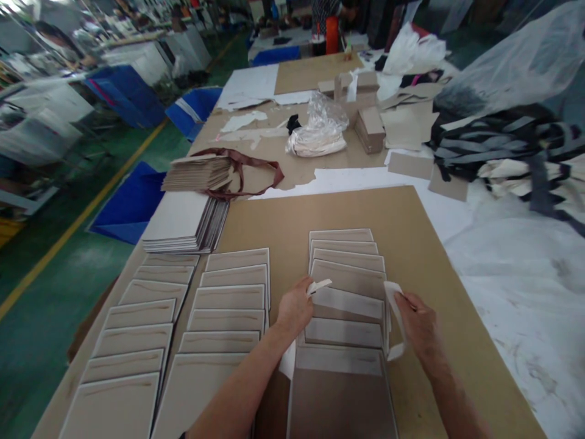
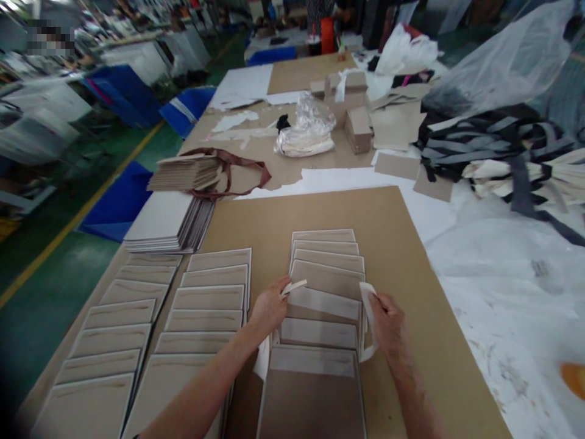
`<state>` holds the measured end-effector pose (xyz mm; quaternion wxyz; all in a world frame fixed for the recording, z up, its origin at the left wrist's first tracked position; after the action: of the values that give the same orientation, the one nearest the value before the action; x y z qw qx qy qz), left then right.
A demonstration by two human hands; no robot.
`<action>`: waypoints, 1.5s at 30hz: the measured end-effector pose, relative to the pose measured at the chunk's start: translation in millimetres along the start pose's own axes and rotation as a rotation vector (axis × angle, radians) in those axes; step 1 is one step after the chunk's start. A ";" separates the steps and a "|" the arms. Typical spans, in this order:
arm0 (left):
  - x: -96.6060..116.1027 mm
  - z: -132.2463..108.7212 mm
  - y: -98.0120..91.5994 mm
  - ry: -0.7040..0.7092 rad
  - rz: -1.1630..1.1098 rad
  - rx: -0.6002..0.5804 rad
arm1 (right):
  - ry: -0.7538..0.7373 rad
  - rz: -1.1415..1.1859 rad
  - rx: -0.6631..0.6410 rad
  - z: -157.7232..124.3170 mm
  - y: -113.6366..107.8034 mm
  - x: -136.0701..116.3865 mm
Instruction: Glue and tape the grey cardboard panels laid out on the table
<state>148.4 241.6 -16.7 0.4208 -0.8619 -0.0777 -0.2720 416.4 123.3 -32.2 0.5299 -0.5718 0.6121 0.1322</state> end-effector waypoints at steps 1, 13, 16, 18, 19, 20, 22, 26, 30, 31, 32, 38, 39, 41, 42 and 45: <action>0.3 0.7 1.6 0.003 -0.004 -0.002 | 0.001 -0.024 0.005 -0.6 -0.4 6.5; -4.3 0.7 -3.8 -0.031 -0.051 0.024 | 0.117 0.000 -0.010 -1.9 13.5 32.7; -6.5 -1.8 -5.0 -0.039 -0.070 0.015 | 0.106 -0.001 -0.002 -0.9 14.3 39.6; -7.9 -3.2 -5.5 -0.045 -0.081 0.005 | 0.111 -0.025 -0.003 -1.7 14.3 42.0; -8.4 -3.9 -5.6 -0.049 -0.085 0.000 | 0.112 -0.033 -0.008 -2.1 14.2 42.4; -8.9 -4.7 -5.4 -0.053 -0.090 -0.005 | 0.109 -0.035 -0.018 -2.4 14.2 42.3; -9.6 -6.8 -4.3 -0.057 -0.097 -0.012 | 0.091 -0.036 -0.036 -2.6 14.3 41.3; -12.6 -12.0 0.6 -0.049 -0.110 0.000 | 0.049 -0.031 -0.028 -1.8 15.1 41.3; -17.3 -14.0 3.5 -0.024 -0.125 0.018 | 0.016 -0.010 0.010 -0.3 15.1 43.3; -18.2 -14.2 3.2 -0.020 -0.129 0.021 | 0.019 -0.015 0.011 -0.1 14.6 43.7; -18.8 -14.5 2.7 -0.015 -0.134 0.023 | 0.028 -0.015 0.000 0.0 14.2 44.1; -19.0 -18.6 0.4 -0.018 -0.175 -0.009 | 0.113 0.162 -0.074 -3.0 12.0 45.1; -19.1 -19.2 0.7 -0.021 -0.177 -0.012 | 0.127 0.202 -0.079 -3.9 12.2 45.1; -19.2 -20.2 2.1 -0.021 -0.177 -0.013 | 0.147 0.281 -0.102 -5.4 13.2 44.6; -19.4 -20.8 3.0 -0.020 -0.178 -0.012 | 0.147 0.313 -0.115 -5.9 13.8 43.9; -19.2 -23.5 5.4 -0.013 -0.182 -0.015 | 0.130 0.309 -0.121 -6.0 15.0 41.1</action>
<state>124.7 222.0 -18.9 0.3875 -0.8561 -0.1564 -0.3040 409.7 100.3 -69.3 0.4272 -0.5091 0.7168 0.2112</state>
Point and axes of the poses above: each hand's wrist, its own z-axis towards the middle knuckle, its own y-axis out of the palm, x = y × z, the point moved 3 cm from there along z, towards the middle knuckle, and after that the axes turned 12 degrees about -x, right-handed, at the moved point
